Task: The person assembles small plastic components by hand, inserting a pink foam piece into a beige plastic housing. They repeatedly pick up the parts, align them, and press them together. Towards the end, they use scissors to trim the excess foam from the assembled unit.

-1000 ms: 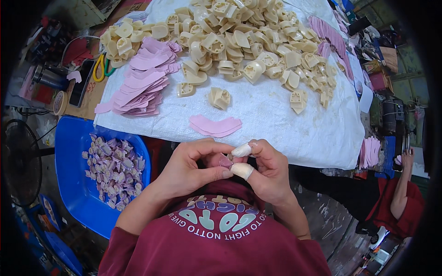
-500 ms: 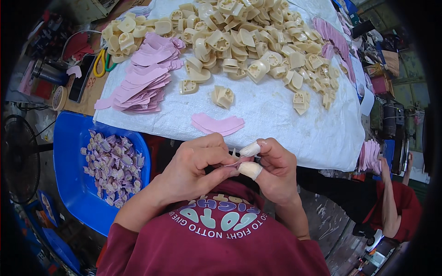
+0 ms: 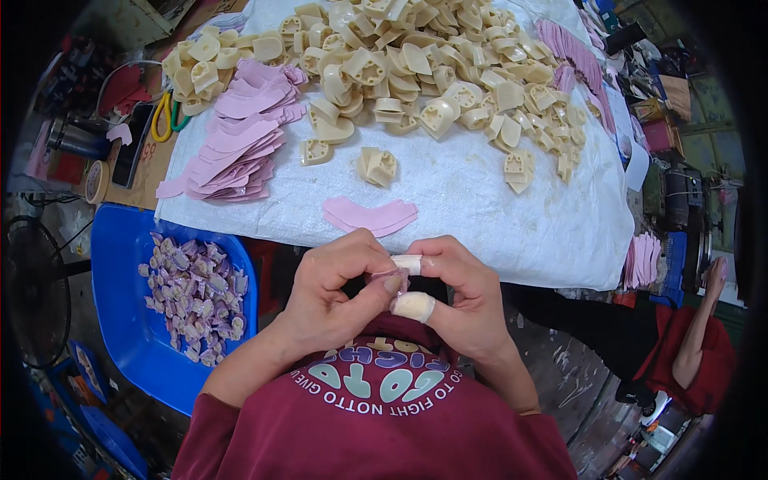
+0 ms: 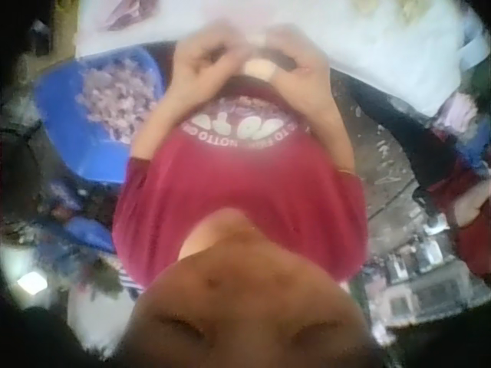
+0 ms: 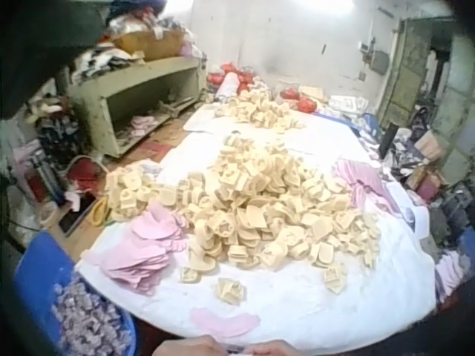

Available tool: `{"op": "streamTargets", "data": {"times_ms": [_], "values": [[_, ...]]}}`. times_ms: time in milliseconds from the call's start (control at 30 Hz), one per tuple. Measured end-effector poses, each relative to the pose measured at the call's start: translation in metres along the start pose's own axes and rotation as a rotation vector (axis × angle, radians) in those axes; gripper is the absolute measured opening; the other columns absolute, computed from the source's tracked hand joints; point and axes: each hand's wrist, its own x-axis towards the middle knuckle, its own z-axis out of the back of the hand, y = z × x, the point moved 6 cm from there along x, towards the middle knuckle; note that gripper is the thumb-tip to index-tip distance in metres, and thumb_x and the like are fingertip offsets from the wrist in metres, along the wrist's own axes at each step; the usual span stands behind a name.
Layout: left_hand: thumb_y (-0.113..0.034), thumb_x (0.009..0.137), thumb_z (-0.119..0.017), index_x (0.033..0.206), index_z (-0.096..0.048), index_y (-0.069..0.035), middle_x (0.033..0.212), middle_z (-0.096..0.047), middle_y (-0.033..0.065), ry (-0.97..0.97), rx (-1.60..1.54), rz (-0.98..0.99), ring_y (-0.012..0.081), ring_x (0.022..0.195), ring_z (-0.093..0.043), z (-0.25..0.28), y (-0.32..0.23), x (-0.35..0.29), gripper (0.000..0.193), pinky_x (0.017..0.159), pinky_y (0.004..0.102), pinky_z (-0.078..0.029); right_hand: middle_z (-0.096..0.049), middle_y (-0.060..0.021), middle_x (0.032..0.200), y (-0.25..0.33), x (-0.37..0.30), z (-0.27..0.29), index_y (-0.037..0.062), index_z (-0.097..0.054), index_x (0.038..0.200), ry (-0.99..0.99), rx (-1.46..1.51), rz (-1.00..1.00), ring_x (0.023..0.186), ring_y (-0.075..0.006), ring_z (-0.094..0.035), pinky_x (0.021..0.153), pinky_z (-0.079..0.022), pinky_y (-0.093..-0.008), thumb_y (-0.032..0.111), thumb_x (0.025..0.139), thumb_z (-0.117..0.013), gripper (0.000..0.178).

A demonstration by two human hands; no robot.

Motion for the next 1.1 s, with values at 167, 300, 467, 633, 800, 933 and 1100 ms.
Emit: {"op": "streamTargets", "data": {"times_ms": [167,300,467,633,800,933,1100], "values": [[-0.003,0.087,-0.064,0.091,-0.067,0.001,0.078,-0.062,0.0077,0.015,-0.081,0.046,0.0130,0.069,-0.059,-0.007,0.007,-0.005,0.007,0.064,0.0255,-0.045,-0.060,-0.0077,0.101,-0.003,-0.008,0.001,0.0009,-0.068,0.093,-0.134,0.081,-0.008,0.091,-0.0156,-0.058,0.077,-0.048,-0.0271,0.000,0.077,-0.073,0.017],[-0.003,0.085,-0.065,0.088,-0.067,0.002,0.075,-0.063,0.0081,-0.056,-0.039,0.011,0.0146,0.069,-0.059,-0.009,0.001,-0.006,0.006,0.062,0.0264,-0.045,-0.060,-0.0093,0.095,0.009,-0.012,-0.001,-0.0008,-0.065,0.085,-0.240,-0.178,0.200,0.084,-0.0190,-0.057,0.070,-0.047,-0.0284,-0.005,0.074,-0.071,0.013],[0.001,0.078,-0.067,0.084,-0.067,0.001,0.073,-0.062,0.0094,-0.212,0.292,-0.230,0.0187,0.064,-0.057,-0.009,-0.016,-0.012,0.005,0.057,0.0278,-0.044,-0.060,-0.0109,0.092,0.004,-0.014,-0.007,-0.0020,-0.062,0.082,-0.311,-0.134,0.325,0.080,-0.0201,-0.055,0.067,-0.045,-0.0285,-0.007,0.072,-0.069,0.013],[0.002,0.076,-0.068,0.082,-0.067,0.000,0.071,-0.061,0.0093,-0.245,0.336,-0.168,0.0194,0.062,-0.055,-0.010,-0.003,-0.015,0.006,0.056,0.0283,-0.042,-0.058,-0.0099,0.094,-0.016,-0.018,-0.012,-0.0020,-0.062,0.084,-0.301,0.083,0.155,0.082,-0.0156,-0.056,0.068,-0.046,-0.0267,-0.006,0.076,-0.066,0.010],[0.001,0.080,-0.067,0.090,-0.069,0.002,0.070,-0.061,0.0087,-0.235,0.213,-0.091,0.0146,0.061,-0.053,-0.011,0.010,-0.010,0.011,0.056,0.0256,-0.042,-0.057,-0.0078,0.100,-0.042,-0.006,-0.011,-0.0020,-0.062,0.090,-0.231,0.478,-0.075,0.087,-0.0117,-0.056,0.073,-0.047,-0.0259,-0.004,0.082,-0.065,0.008],[-0.001,0.083,-0.064,0.132,-0.048,0.000,0.082,-0.060,0.0048,-0.333,-0.141,-0.084,0.0111,0.069,-0.054,0.004,0.006,-0.018,0.051,0.062,0.0231,-0.044,-0.057,-0.0102,0.115,-0.044,0.004,0.003,0.0004,-0.065,0.096,-0.078,0.642,-0.006,0.101,-0.0138,-0.056,0.089,-0.044,-0.0287,0.003,0.085,-0.065,0.011],[-0.007,0.087,-0.066,0.130,-0.045,0.000,0.103,-0.060,0.0104,-0.015,-0.837,0.300,0.0184,0.094,-0.062,-0.018,0.021,-0.009,0.049,0.081,0.0308,-0.052,-0.049,-0.0150,0.134,-0.038,0.014,-0.004,0.0027,-0.066,0.100,0.057,0.852,0.084,0.116,-0.0167,-0.051,0.101,-0.038,-0.0338,0.012,0.085,-0.068,0.017]]}}
